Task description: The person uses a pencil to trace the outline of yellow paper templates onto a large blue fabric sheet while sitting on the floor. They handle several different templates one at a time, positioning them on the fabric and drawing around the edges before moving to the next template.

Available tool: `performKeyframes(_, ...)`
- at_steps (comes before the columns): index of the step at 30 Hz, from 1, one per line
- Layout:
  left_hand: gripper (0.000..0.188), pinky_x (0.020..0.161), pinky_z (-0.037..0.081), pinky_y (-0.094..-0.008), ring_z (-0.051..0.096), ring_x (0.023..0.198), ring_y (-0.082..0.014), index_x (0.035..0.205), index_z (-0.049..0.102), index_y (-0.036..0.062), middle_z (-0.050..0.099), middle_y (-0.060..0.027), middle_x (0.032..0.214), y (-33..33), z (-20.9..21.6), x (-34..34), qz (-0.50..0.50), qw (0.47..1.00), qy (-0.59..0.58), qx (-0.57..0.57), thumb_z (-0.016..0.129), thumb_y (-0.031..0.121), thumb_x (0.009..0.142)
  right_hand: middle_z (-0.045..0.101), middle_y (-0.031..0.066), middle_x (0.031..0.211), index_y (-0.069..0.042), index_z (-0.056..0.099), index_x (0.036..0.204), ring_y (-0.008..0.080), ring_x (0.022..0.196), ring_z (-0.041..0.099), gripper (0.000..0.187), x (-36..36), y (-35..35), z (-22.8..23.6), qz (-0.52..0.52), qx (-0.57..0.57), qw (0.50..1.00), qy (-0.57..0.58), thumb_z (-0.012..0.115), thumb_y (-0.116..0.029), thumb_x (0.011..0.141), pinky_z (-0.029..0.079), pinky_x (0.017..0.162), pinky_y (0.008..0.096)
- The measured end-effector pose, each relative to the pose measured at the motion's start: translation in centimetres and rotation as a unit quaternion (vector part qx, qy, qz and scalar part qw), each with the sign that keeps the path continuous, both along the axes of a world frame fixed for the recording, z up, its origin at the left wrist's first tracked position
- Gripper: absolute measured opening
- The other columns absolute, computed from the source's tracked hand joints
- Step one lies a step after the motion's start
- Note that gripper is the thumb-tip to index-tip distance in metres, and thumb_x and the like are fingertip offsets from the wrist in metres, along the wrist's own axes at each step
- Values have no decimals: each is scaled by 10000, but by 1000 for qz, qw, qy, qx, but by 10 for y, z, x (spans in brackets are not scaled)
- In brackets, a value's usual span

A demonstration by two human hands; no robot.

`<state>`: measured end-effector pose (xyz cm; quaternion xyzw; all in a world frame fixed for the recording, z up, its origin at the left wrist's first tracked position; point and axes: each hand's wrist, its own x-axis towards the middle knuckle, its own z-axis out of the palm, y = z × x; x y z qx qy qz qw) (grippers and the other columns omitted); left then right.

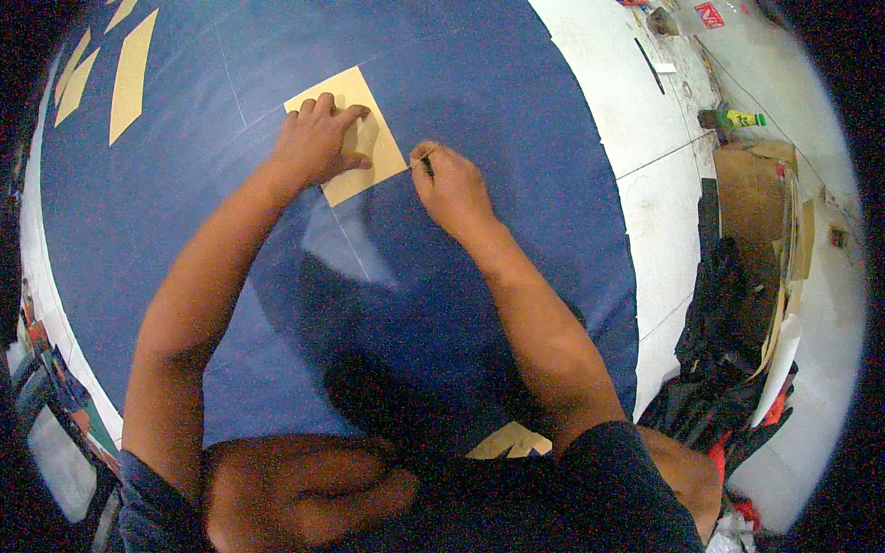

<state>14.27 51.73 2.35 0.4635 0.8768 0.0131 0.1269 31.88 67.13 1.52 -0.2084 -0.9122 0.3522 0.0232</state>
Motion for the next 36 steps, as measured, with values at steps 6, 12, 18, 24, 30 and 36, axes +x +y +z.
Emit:
performKeyframes(6,793,1059,469,-526,545,1267,-421,1405,547,118,553,-218,1350,-28,-21,3,19,985,-57,159,833,502,772,739,147,1057,-41,675,1128,342,972,705,228,13,12,-5,-133,-120,978,109,610,-220,1004,548,850,430)
performKeyframes(12,732,1147,403,-501,453,1391,-443,1363,539,-13,488,-254,1472,26,-30,32,-9,981,-29,190,797,427,837,627,107,1384,-125,675,1202,351,1342,525,286,21,25,-36,50,168,980,90,628,-284,969,307,1153,578)
performKeyframes(18,633,1182,373,-506,429,1414,-443,1383,534,2,480,-248,1485,63,-61,11,-38,961,-60,266,753,338,893,572,64,1483,-131,672,1217,384,1437,421,293,11,64,-40,37,225,972,60,655,-279,965,180,1221,596)
performKeyframes(24,612,1185,361,-549,453,1404,-424,1381,546,19,510,-219,1469,45,-57,-5,-65,959,-42,274,748,344,903,555,30,1508,-181,679,1244,375,1459,394,298,11,69,-44,18,178,983,48,648,-254,957,160,1231,606)
performKeyframes(30,647,1195,348,-554,467,1397,-419,1385,552,21,527,-213,1451,38,-64,-5,-46,945,-56,317,776,359,881,554,18,1510,-189,688,1238,372,1460,390,293,10,68,-43,25,186,981,51,646,-277,962,164,1229,605)
performKeyframes(36,627,1210,331,-541,467,1401,-403,1352,577,0,537,-204,1425,39,-63,-3,-42,945,-49,321,770,367,882,559,21,1504,-193,692,1236,384,1455,391,286,10,70,-39,28,187,981,41,639,-283,969,172,1226,609)
